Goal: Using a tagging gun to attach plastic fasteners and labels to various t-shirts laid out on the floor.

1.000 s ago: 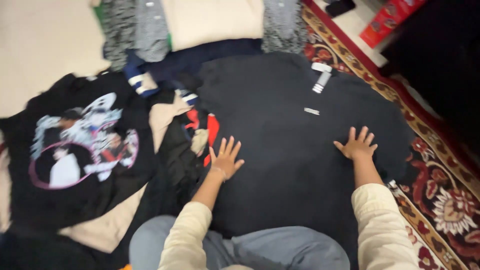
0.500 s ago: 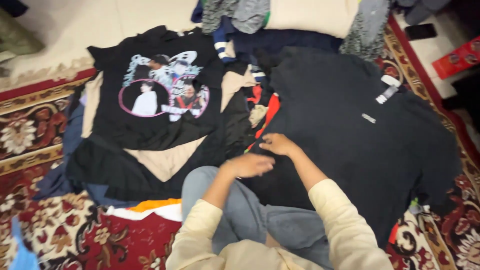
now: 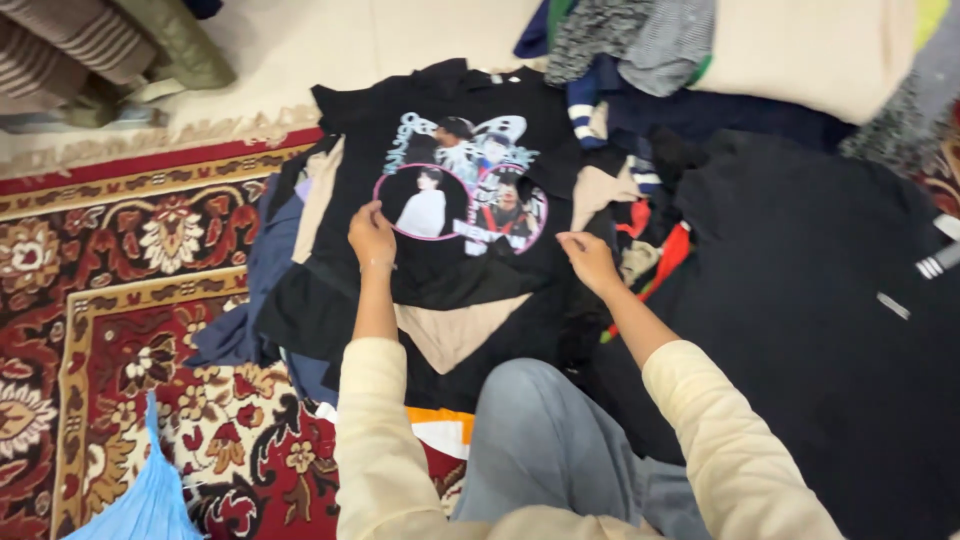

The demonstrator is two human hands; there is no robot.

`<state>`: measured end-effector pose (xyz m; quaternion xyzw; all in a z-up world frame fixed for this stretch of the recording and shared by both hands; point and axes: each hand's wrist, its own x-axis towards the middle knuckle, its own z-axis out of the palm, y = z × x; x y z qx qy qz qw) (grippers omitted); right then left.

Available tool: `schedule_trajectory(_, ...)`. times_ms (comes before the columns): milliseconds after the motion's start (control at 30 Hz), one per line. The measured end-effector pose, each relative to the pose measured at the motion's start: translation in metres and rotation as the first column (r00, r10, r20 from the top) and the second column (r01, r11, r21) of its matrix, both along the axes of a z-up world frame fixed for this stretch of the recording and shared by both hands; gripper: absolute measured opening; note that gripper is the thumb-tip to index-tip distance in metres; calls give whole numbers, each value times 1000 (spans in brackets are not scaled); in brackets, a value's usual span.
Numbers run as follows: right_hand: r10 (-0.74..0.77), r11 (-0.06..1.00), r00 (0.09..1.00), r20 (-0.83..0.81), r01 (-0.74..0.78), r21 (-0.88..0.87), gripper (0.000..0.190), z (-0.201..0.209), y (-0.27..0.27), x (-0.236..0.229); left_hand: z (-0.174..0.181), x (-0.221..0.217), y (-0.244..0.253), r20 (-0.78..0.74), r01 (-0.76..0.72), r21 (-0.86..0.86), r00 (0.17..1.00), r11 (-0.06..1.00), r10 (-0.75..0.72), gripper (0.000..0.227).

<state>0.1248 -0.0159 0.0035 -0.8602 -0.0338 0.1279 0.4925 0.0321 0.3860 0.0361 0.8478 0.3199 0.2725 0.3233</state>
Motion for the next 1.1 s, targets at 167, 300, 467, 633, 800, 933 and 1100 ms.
schedule_trajectory(167, -72, 995, 993, 89, 78, -69, 41, -1, 34, 13, -27, 35, 83, -100, -90, 16, 991, 996, 92, 25)
schedule_trajectory(300, -166, 970, 968, 185, 194, -145, 56, 7, 58, 7, -63, 59, 130, -242, -106, -120, 967, 987, 75, 35)
schedule_trajectory(467, -333, 943, 942, 43, 333, -6, 68, -22, 47, 52, -61, 64, 137, -370, -68, -254, 928, 965, -32, 58)
schedule_trajectory(633, -412, 903, 886, -214, 429, 37, 78, -24, 42, 74, -90, 83, 160, -488, -120, -276, 872, 954, -31, 70)
schedule_trajectory(800, -395, 886, 854, -338, 452, 107, 78, -36, 42, 80, -95, 97, 161, -516, -224, -227, 853, 948, 78, 48)
schedule_trajectory(933, -396, 830, 843, -365, 498, 250, 67, -75, 25, 98, -56, 89, 146, -508, -254, -276, 857, 927, 83, 55)
schedule_trajectory(1100, -393, 681, 824, -409, 559, 473, 31, -60, 17, 86, -90, 105, 168, -188, -223, -427, 970, 876, 155, 32)
